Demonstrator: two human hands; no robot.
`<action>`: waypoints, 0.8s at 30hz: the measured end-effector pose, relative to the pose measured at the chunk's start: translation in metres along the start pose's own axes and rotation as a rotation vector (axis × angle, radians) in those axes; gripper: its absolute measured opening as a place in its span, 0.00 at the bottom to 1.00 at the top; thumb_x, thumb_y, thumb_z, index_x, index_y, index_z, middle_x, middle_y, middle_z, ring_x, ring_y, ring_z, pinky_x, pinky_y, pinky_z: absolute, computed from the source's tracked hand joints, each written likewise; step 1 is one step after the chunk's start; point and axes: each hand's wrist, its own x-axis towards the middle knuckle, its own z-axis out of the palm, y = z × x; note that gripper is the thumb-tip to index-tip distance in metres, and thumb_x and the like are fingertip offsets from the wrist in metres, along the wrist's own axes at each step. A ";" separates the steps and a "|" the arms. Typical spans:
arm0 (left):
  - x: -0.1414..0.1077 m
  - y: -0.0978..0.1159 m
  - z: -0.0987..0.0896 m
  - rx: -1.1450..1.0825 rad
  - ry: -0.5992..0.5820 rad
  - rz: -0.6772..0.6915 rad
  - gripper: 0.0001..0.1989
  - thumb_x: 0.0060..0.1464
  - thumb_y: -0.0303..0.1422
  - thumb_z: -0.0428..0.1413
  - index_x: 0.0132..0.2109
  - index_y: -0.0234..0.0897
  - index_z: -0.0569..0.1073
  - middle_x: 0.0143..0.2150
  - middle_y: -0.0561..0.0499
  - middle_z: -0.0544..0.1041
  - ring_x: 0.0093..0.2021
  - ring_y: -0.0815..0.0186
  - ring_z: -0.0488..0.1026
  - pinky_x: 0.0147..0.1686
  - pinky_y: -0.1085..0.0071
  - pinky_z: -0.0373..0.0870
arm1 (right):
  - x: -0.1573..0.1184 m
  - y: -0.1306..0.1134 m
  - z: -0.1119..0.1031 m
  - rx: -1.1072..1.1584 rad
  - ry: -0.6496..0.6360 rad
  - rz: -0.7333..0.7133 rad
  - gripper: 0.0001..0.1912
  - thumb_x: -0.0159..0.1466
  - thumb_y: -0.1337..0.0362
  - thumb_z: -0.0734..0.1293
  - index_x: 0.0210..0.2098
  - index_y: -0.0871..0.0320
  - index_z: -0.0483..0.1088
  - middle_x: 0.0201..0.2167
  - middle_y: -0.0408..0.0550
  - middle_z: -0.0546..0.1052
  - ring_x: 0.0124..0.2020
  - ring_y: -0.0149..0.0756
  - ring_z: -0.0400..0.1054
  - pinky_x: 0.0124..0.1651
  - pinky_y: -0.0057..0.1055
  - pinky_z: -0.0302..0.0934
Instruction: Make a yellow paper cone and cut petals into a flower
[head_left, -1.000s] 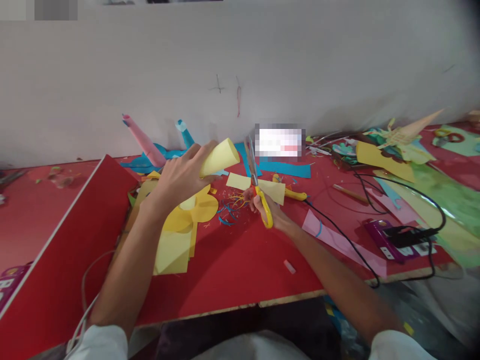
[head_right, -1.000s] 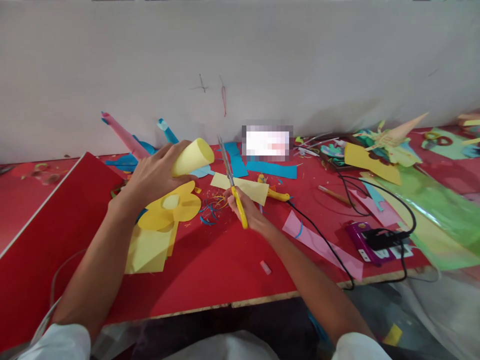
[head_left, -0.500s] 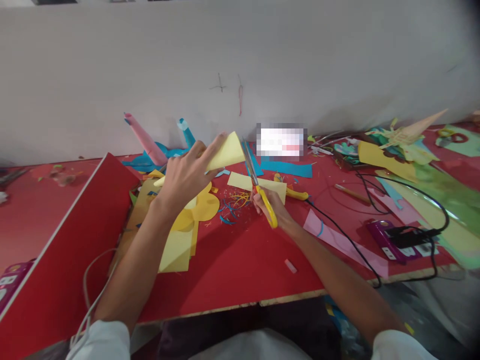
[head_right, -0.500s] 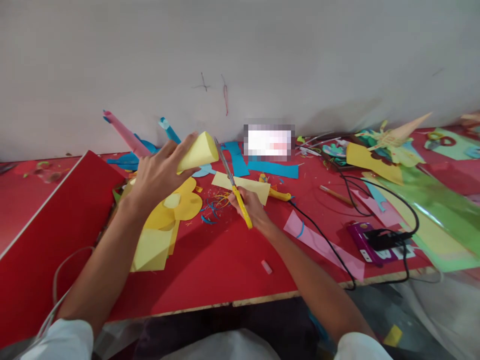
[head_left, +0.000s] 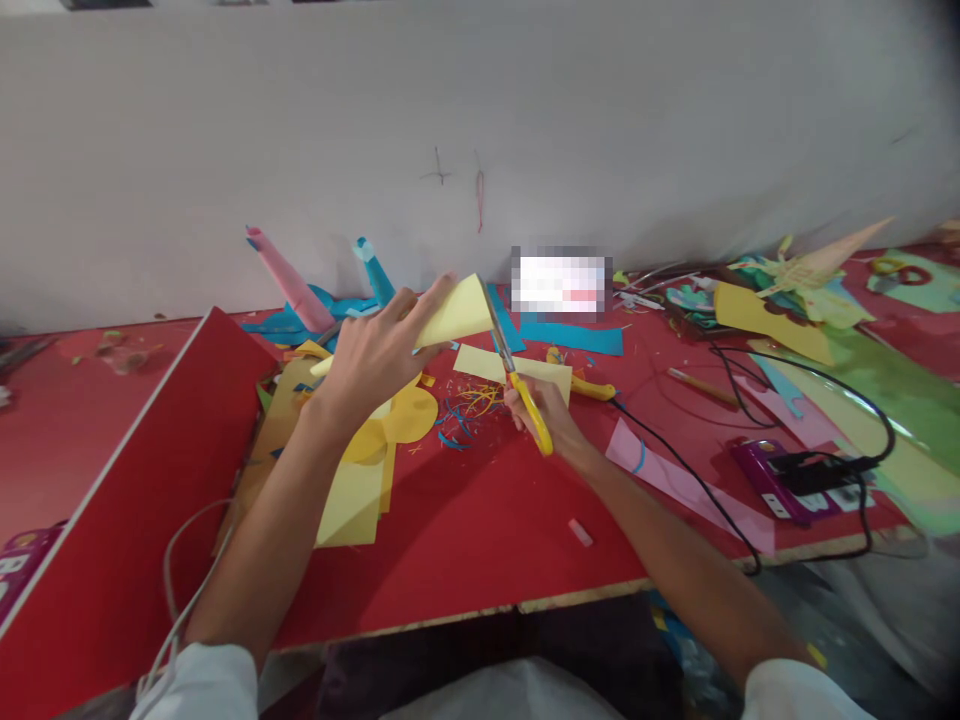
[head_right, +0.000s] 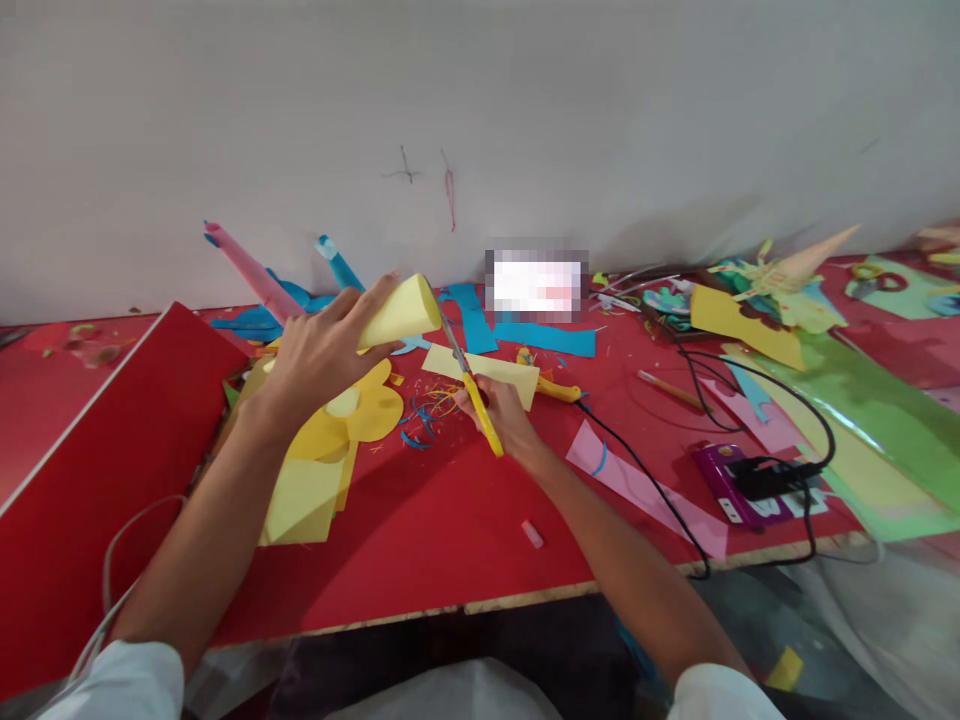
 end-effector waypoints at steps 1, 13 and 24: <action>0.000 0.000 0.000 0.001 0.002 -0.002 0.42 0.69 0.46 0.54 0.82 0.55 0.44 0.65 0.37 0.73 0.55 0.42 0.78 0.49 0.55 0.74 | 0.000 0.000 0.000 -0.001 0.007 -0.008 0.35 0.63 0.25 0.62 0.32 0.54 0.66 0.16 0.39 0.66 0.16 0.31 0.61 0.20 0.28 0.51; 0.000 0.001 0.001 -0.059 0.004 -0.001 0.42 0.69 0.46 0.55 0.82 0.51 0.45 0.70 0.35 0.71 0.57 0.43 0.79 0.48 0.54 0.74 | -0.002 -0.005 0.007 0.070 0.039 0.068 0.32 0.60 0.30 0.69 0.27 0.53 0.65 0.11 0.39 0.65 0.12 0.34 0.62 0.15 0.29 0.51; 0.001 0.002 -0.005 -0.143 -0.027 -0.004 0.36 0.65 0.47 0.60 0.74 0.44 0.60 0.64 0.36 0.78 0.56 0.43 0.81 0.48 0.57 0.74 | 0.007 0.006 0.005 0.096 0.038 -0.077 0.40 0.59 0.21 0.62 0.38 0.53 0.67 0.23 0.40 0.68 0.21 0.32 0.60 0.22 0.31 0.57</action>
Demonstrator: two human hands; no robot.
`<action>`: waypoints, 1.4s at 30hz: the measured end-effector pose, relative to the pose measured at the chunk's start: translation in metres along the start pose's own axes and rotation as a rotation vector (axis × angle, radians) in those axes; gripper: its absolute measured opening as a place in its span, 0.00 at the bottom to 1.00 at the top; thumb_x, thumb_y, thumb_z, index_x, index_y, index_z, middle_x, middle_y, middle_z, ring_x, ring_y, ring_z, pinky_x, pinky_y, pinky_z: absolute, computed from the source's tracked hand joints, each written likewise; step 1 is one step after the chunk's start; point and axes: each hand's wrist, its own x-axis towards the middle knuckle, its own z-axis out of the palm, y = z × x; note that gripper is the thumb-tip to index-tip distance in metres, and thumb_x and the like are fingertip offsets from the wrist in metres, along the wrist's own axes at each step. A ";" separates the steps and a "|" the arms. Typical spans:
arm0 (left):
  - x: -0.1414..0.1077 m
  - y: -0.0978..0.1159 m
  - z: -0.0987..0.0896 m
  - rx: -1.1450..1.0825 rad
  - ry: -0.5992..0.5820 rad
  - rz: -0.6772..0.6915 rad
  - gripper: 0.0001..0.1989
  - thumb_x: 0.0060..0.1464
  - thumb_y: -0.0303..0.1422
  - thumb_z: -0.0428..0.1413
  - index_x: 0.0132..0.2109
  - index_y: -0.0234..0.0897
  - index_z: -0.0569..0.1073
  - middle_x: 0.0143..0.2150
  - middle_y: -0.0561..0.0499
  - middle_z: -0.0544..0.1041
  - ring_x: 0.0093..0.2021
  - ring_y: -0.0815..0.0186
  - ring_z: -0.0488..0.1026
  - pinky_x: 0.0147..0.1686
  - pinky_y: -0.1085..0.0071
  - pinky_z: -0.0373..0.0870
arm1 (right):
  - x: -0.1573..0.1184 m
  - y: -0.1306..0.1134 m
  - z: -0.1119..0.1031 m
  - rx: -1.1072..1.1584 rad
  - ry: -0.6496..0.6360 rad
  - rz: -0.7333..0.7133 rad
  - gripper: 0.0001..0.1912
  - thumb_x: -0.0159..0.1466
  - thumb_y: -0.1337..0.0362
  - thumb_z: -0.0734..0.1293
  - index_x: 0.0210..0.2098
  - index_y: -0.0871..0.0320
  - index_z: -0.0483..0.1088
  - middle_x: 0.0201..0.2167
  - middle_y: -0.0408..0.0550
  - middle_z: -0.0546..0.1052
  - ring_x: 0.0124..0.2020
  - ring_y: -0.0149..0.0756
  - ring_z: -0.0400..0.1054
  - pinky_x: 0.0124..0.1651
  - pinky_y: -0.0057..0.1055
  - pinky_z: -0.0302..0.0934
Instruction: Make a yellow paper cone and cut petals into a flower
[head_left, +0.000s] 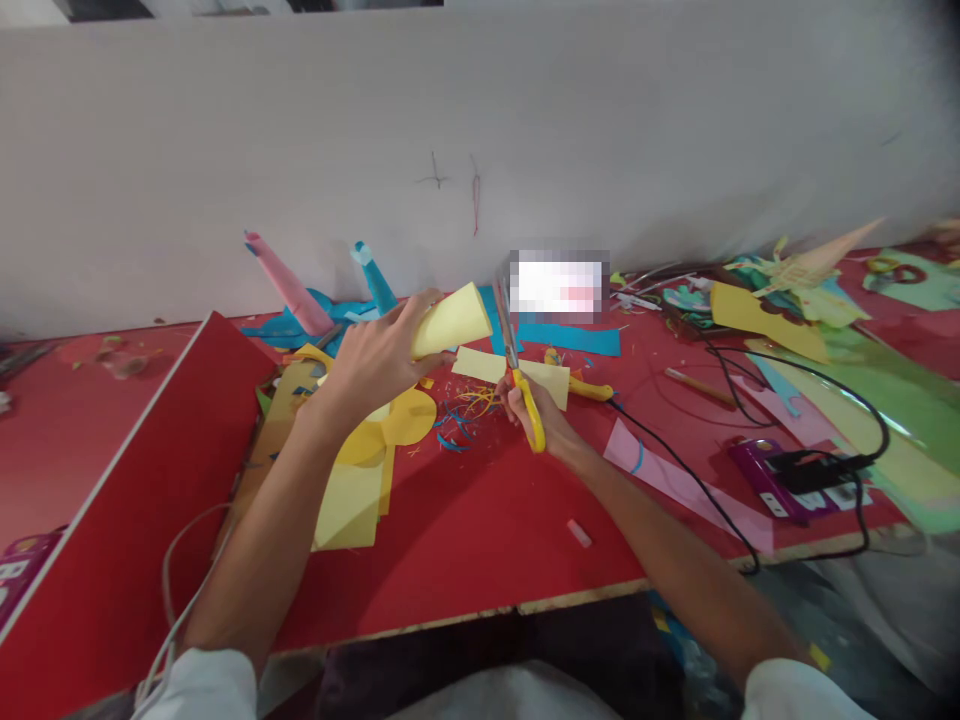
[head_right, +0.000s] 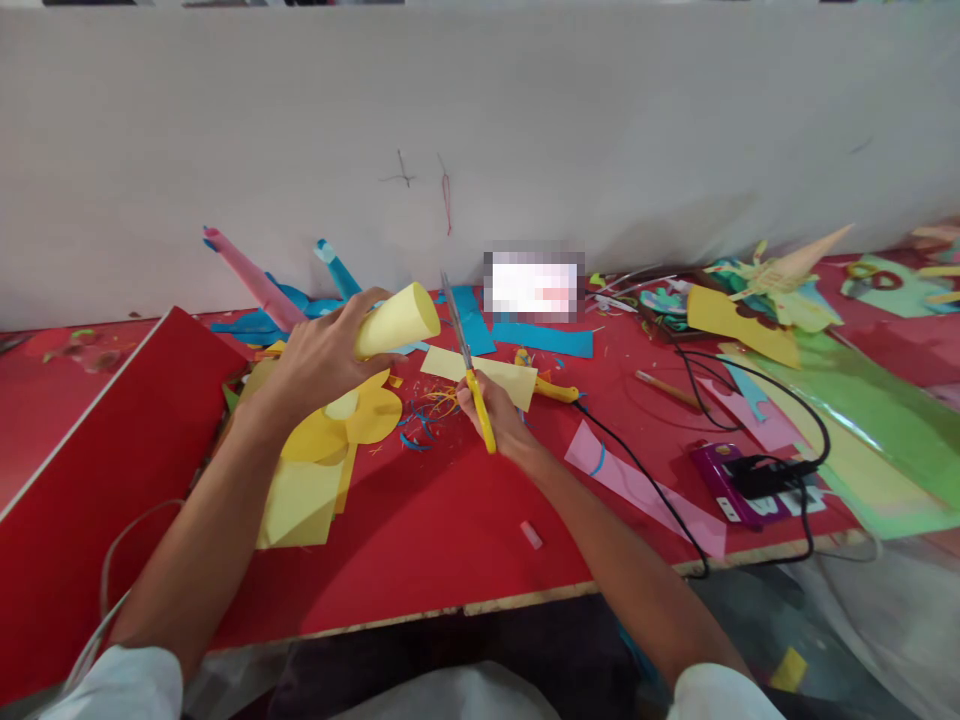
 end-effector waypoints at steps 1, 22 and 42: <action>0.000 0.000 -0.001 -0.018 -0.011 0.000 0.37 0.64 0.48 0.61 0.74 0.43 0.61 0.63 0.36 0.79 0.55 0.43 0.81 0.48 0.57 0.74 | 0.000 -0.001 -0.001 -0.034 -0.005 -0.008 0.40 0.59 0.21 0.61 0.38 0.53 0.67 0.24 0.40 0.67 0.22 0.32 0.60 0.23 0.30 0.57; -0.002 -0.015 -0.012 -0.229 -0.194 0.000 0.47 0.58 0.56 0.62 0.77 0.44 0.57 0.66 0.38 0.76 0.53 0.45 0.80 0.49 0.58 0.73 | -0.007 -0.010 -0.007 -0.163 -0.032 0.042 0.26 0.63 0.37 0.68 0.33 0.54 0.67 0.23 0.42 0.67 0.23 0.31 0.57 0.22 0.28 0.52; 0.000 -0.012 -0.009 -0.167 -0.192 -0.011 0.42 0.59 0.49 0.64 0.75 0.45 0.61 0.54 0.42 0.82 0.53 0.43 0.81 0.49 0.57 0.74 | -0.003 -0.006 -0.009 -0.381 -0.095 -0.080 0.25 0.70 0.38 0.60 0.36 0.54 0.64 0.29 0.44 0.70 0.29 0.38 0.63 0.33 0.35 0.53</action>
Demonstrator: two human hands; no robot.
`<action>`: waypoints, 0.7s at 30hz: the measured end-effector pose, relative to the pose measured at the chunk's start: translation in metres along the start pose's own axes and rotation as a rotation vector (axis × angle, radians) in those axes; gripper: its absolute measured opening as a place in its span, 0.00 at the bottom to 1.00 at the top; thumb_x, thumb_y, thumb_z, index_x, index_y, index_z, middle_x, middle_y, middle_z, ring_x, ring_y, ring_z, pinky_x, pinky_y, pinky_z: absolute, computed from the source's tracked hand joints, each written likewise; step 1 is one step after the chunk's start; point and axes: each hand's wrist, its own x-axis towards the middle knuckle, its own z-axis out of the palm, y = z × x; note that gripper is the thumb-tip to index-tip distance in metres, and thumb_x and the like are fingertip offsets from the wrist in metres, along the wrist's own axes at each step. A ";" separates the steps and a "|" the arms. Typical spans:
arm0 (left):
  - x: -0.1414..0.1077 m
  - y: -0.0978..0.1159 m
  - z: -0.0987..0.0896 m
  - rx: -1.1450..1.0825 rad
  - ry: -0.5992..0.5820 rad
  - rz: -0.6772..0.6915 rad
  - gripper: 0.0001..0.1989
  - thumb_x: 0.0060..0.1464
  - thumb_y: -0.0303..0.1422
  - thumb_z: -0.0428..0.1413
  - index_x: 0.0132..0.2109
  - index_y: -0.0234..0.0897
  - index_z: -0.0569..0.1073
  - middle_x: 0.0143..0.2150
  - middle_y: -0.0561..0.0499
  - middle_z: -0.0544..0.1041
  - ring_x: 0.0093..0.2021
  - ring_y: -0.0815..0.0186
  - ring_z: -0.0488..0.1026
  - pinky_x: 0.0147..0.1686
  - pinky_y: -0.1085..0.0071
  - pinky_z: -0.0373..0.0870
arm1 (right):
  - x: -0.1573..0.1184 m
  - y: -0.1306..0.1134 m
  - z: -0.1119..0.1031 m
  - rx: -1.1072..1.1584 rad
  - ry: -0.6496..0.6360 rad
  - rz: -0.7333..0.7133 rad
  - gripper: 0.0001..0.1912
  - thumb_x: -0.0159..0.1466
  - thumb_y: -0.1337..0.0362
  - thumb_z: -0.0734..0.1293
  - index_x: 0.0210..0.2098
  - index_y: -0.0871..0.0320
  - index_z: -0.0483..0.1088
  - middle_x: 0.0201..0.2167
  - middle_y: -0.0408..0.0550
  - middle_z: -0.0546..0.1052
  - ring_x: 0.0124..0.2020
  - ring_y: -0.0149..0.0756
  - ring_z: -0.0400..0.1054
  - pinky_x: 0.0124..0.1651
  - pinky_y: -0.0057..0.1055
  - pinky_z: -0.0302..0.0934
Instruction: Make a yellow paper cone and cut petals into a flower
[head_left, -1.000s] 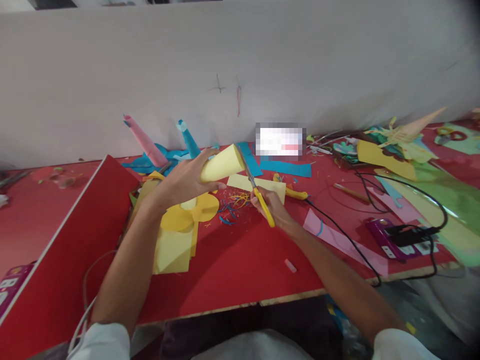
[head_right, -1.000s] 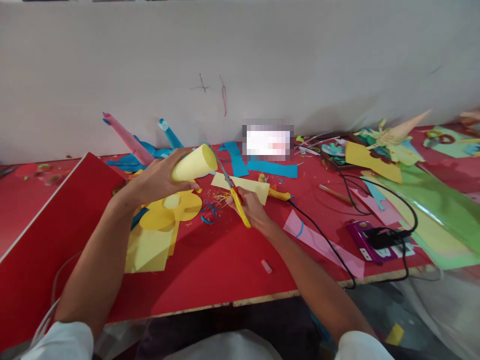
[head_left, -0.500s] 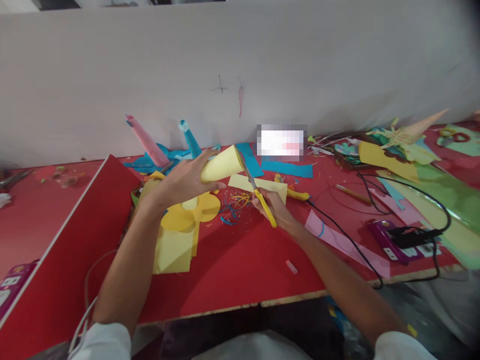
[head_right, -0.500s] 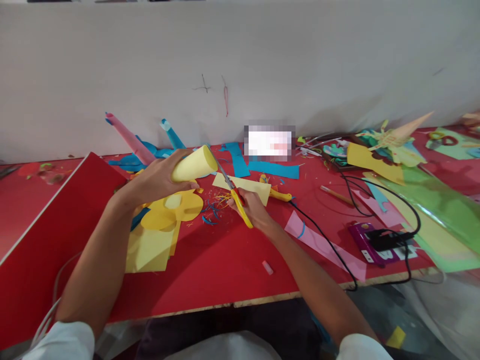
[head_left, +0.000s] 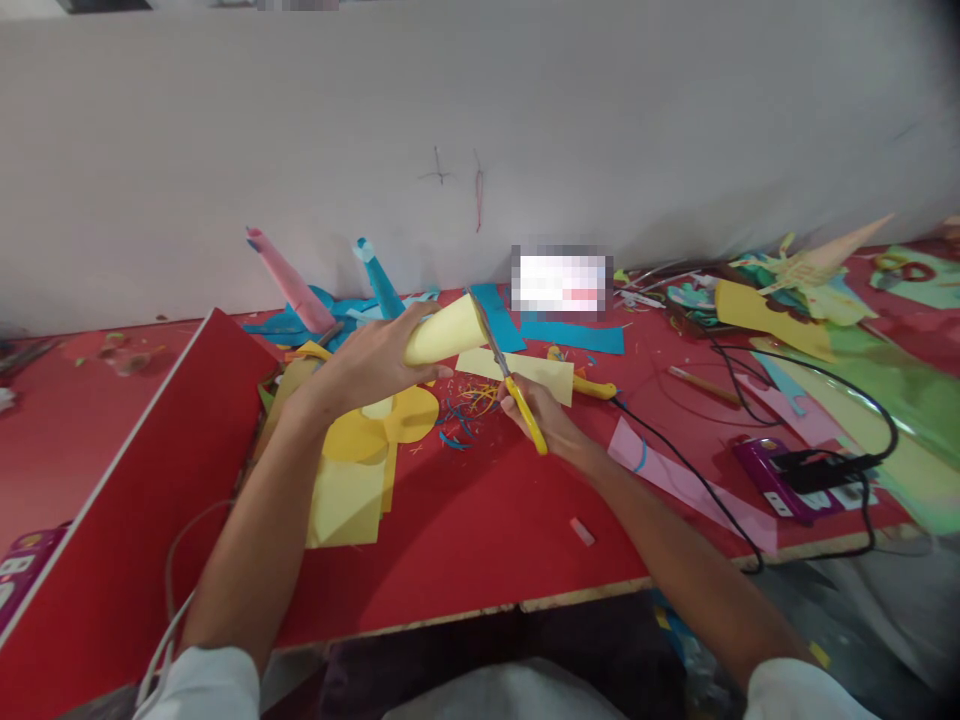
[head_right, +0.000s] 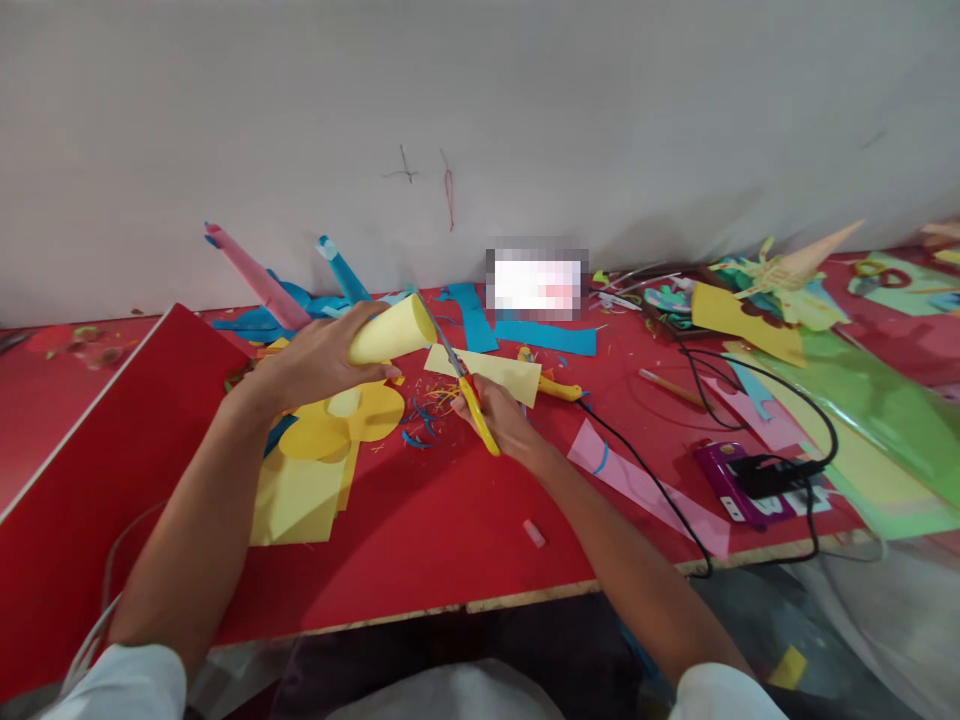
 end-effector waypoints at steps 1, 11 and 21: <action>0.000 0.001 0.000 0.006 0.002 -0.001 0.42 0.59 0.48 0.64 0.75 0.45 0.61 0.54 0.42 0.82 0.53 0.43 0.81 0.49 0.57 0.75 | 0.000 0.002 0.001 0.013 0.000 0.010 0.25 0.70 0.37 0.60 0.35 0.54 0.64 0.29 0.44 0.70 0.29 0.37 0.63 0.32 0.34 0.53; 0.000 0.005 -0.001 0.004 -0.004 -0.005 0.40 0.61 0.47 0.63 0.75 0.44 0.61 0.54 0.43 0.81 0.53 0.44 0.81 0.50 0.57 0.74 | 0.000 0.006 0.006 0.133 0.052 0.140 0.21 0.66 0.41 0.69 0.34 0.52 0.67 0.24 0.43 0.71 0.23 0.36 0.64 0.24 0.30 0.53; -0.001 -0.001 -0.001 -0.035 -0.001 0.012 0.42 0.61 0.56 0.60 0.74 0.42 0.61 0.57 0.40 0.80 0.53 0.44 0.80 0.52 0.53 0.75 | 0.003 0.007 0.009 0.295 0.138 0.196 0.29 0.60 0.33 0.71 0.31 0.53 0.67 0.19 0.40 0.66 0.18 0.33 0.60 0.20 0.31 0.54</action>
